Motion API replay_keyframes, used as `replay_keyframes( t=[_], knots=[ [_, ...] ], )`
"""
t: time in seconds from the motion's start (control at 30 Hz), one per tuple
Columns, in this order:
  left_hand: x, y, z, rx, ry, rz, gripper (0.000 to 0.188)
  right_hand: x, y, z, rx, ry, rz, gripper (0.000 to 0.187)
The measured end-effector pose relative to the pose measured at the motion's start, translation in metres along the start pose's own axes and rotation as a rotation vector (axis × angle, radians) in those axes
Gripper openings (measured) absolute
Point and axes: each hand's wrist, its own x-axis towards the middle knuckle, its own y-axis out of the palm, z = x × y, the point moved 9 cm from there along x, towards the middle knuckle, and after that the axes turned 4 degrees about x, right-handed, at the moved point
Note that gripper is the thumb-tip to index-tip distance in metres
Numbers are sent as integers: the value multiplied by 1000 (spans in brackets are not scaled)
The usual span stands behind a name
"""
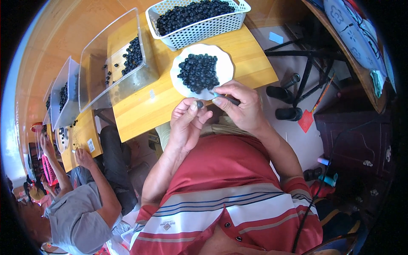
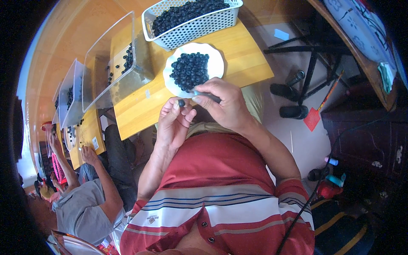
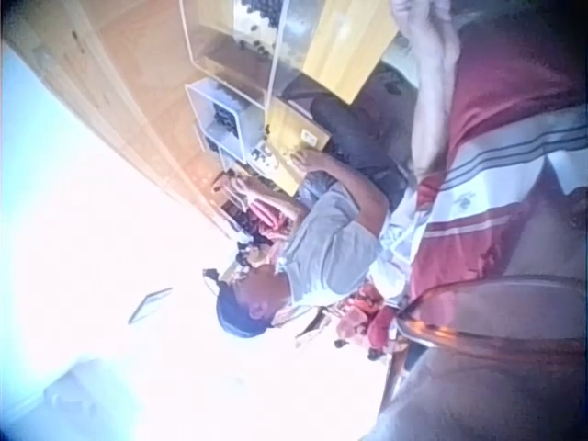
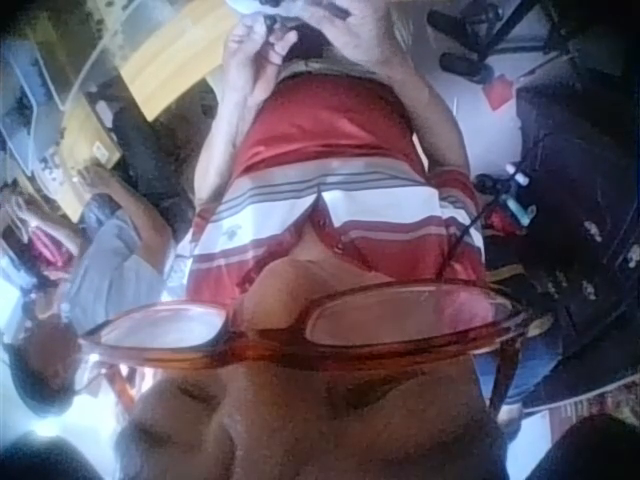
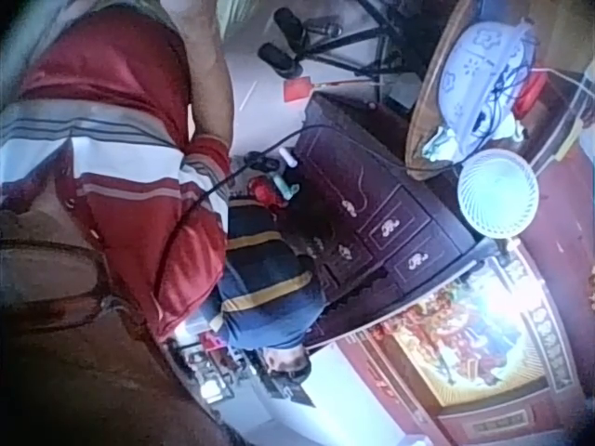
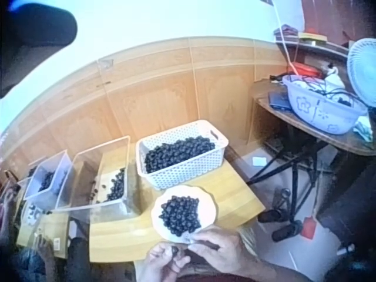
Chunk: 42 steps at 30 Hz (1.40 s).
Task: The person sorts small black objects by hand, taking them from a plate and placing them into different plastic bins on a table.
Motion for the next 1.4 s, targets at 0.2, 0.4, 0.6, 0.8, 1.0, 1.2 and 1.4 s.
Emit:
replay_keyframes(
  t=[0.2, 0.4, 0.6, 0.8, 1.0, 1.2, 1.4],
  knots=[
    [1, 0, 2, -53, 9, 47, 13, -4, 12, 10, 0, -85, 68, 20],
    [1, 2, 4, -63, -1, 54, 13, -9, 18, 15, -36, -139, 77, 18],
    [1, 4, 7, -70, -11, 50, 13, -11, 23, 23, -267, -199, 118, 25],
    [-1, 6, 9, -50, -29, 47, 12, -14, 28, 18, -514, -196, 183, 20],
    [0, 1, 12, -57, -37, 32, 12, -19, 37, 10, -598, -229, 222, 26],
    [0, 7, 11, -43, -29, -3, 12, -18, 34, 4, -459, -191, 189, 27],
    [1, 6, 10, -51, -22, -1, 13, -13, 31, 6, -433, -143, 179, 33]
  ],
)
